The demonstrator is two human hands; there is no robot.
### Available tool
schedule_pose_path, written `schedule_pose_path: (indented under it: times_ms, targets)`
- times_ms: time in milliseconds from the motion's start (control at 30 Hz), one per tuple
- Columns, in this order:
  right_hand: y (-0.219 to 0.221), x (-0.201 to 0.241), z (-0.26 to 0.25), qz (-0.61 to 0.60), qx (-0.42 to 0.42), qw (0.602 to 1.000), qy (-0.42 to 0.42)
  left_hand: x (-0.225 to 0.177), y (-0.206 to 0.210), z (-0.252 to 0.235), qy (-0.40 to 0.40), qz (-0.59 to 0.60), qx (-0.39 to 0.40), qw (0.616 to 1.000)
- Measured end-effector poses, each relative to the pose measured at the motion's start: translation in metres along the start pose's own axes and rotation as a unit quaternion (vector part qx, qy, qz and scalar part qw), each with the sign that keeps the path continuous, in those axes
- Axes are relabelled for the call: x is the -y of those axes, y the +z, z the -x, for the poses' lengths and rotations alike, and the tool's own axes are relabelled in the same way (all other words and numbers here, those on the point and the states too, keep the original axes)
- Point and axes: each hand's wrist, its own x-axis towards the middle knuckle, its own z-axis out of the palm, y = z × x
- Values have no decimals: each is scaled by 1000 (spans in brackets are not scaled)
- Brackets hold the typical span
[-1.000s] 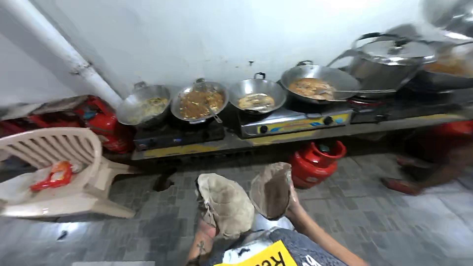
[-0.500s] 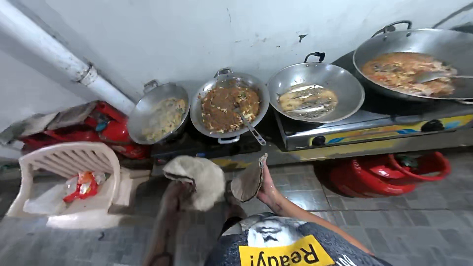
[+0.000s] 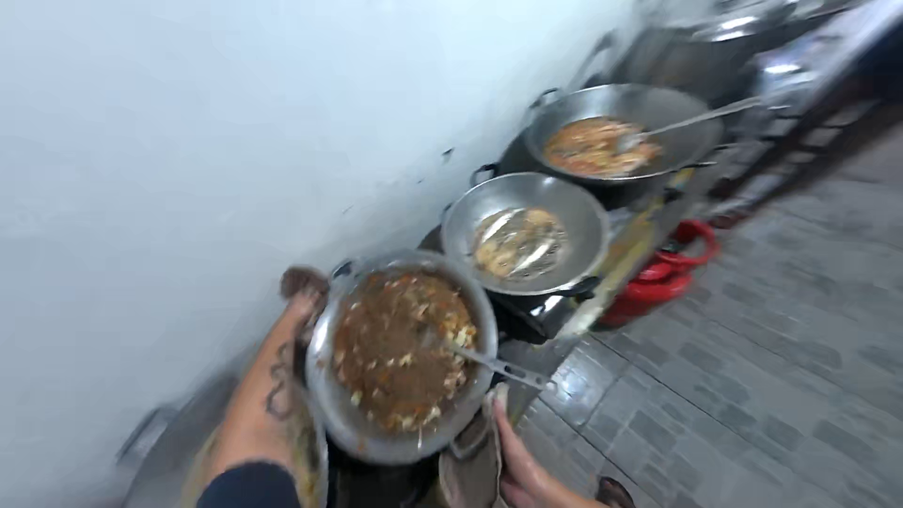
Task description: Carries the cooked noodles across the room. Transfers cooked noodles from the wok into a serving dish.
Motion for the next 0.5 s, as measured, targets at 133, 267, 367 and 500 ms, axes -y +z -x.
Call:
schedule_pose_path:
  times_ms: [133, 267, 367, 500]
  targets:
    - [12, -12, -13, 1, -191, 981, 18, -3, 28, -44, -7, 56, 34, 998]
    - [12, -17, -22, 24, -204, 978, -20, -16, 26, -56, -25, 60, 47, 997]
    - [15, -7, -19, 58, -228, 971, -38, -17, 20, -62, -1, 23, 60, 998]
    - [9, -3, -23, 117, -244, 961, -50, 23, 29, -97, 23, 85, 44, 995]
